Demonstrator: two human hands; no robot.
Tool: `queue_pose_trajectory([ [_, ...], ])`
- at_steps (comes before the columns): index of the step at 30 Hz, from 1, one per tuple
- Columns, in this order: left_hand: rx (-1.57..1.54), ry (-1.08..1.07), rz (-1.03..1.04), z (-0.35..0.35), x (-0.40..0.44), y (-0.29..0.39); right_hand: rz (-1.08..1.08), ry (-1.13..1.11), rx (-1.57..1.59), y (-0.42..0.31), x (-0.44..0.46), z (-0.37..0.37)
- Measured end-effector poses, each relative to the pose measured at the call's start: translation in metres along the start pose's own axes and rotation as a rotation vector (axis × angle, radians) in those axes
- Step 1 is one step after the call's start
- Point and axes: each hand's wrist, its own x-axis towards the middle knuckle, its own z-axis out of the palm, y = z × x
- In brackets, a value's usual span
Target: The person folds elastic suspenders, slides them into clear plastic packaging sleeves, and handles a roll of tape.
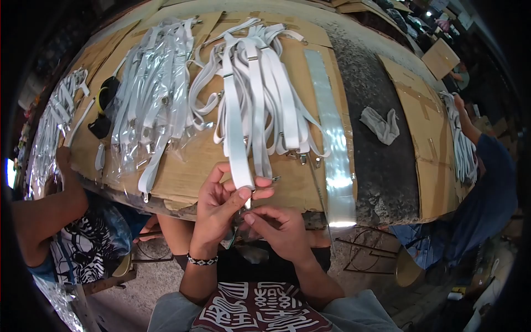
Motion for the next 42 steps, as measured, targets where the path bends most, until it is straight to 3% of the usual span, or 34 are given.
queue_pose_trajectory([
  [3, 0.009, 0.074, -0.055, 0.003, -0.007, 0.001, 0.023, 0.003, -0.127, -0.001, -0.001, -0.004],
  [5, 0.017, 0.08, 0.025, 0.001, -0.01, -0.007, -0.001, -0.018, -0.13, -0.003, 0.0, -0.004],
  [8, 0.086, 0.105, 0.036, -0.001, -0.008, -0.011, -0.127, -0.076, -0.087, 0.0, -0.001, -0.006],
  [12, 0.144, 0.101, 0.037, 0.002, -0.004, -0.01, 0.072, -0.12, 0.172, -0.003, -0.002, -0.004],
  [15, 0.119, 0.109, 0.061, 0.006, -0.005, -0.011, 0.03, -0.005, 0.273, -0.003, -0.004, -0.002],
  [24, 0.061, 0.127, 0.009, 0.013, -0.007, -0.02, -0.125, 0.038, 0.261, 0.004, 0.0, 0.002],
  [30, 0.014, 0.144, 0.021, 0.019, -0.006, -0.013, 0.03, -0.089, 0.235, -0.008, 0.001, -0.009],
  [33, 0.077, 0.245, -0.077, -0.001, 0.001, -0.011, 0.008, -0.149, 0.127, -0.008, -0.002, -0.009],
  [42, 0.231, 0.203, -0.103, -0.008, -0.006, -0.019, 0.005, 0.003, 0.229, 0.002, 0.009, 0.004],
])
